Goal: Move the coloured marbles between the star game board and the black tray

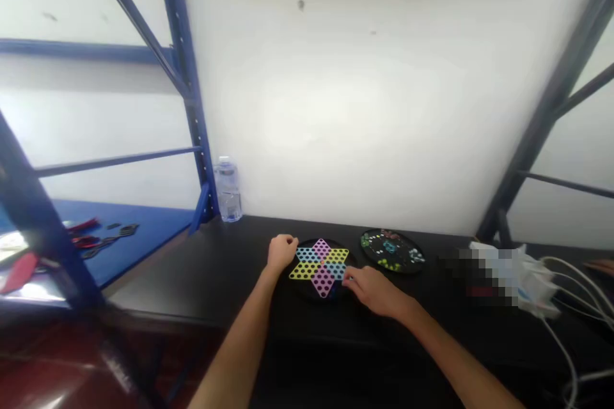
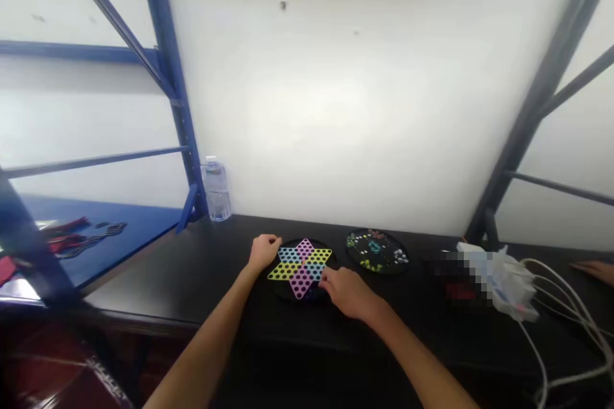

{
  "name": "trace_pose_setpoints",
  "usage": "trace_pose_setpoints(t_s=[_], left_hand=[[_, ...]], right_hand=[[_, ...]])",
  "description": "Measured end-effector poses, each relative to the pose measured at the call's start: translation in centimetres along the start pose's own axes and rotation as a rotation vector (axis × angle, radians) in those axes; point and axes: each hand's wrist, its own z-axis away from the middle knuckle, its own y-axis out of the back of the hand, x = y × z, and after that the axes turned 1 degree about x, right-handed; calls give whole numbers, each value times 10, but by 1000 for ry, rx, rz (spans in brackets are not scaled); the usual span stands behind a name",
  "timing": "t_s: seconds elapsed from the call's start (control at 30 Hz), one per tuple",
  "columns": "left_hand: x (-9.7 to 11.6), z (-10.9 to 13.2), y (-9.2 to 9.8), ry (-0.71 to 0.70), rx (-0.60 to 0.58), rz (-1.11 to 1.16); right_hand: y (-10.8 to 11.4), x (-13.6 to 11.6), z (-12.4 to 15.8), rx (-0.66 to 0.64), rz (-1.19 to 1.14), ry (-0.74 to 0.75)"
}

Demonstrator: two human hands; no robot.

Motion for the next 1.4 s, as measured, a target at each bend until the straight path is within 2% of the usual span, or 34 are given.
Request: trace_pose_setpoints(t_s=[0.1,0.23,0.4,0.53,0.6,0.67,0.8,0.87,0.97,1.07,1.2,1.4], left_hand=[[-1,0,-1,-6,10,-3],[-3,0,-2,-15,16,9],[-2,0,-1,-10,7,25],[1,1,1,15,1,24],[2,2,2,24,5,28],[2,3,2,17,12,31],[0,3,1,-1,18,32],[-1,2,0,-6,21,28],[-3,1,-2,-19,24,19],[-4,0,-3,-34,27,19],[-5,-1,-4,-26,17,16],[-6,-2,-4,-52,37,16]], right_hand=[[-1,-13,3,-85,167,-6],[-4,-25,-2,-146,263,-31],[-7,-36,-10,-174,278,-38],[-9,-32,-11,-145,221,-61],[-9,-25,-10,-80,96,-55],[-10,-16,-8,-21,-153,-41],[-16,5,-11,-33,-989,-118],[-19,14,-17,35,-1384,-173],[-19,28,-31,156,-1747,-236],[-18,38,-47,167,-1906,-271],[-24,41,-62,160,-1989,-216],[-25,42,-63,116,-2081,-143]])
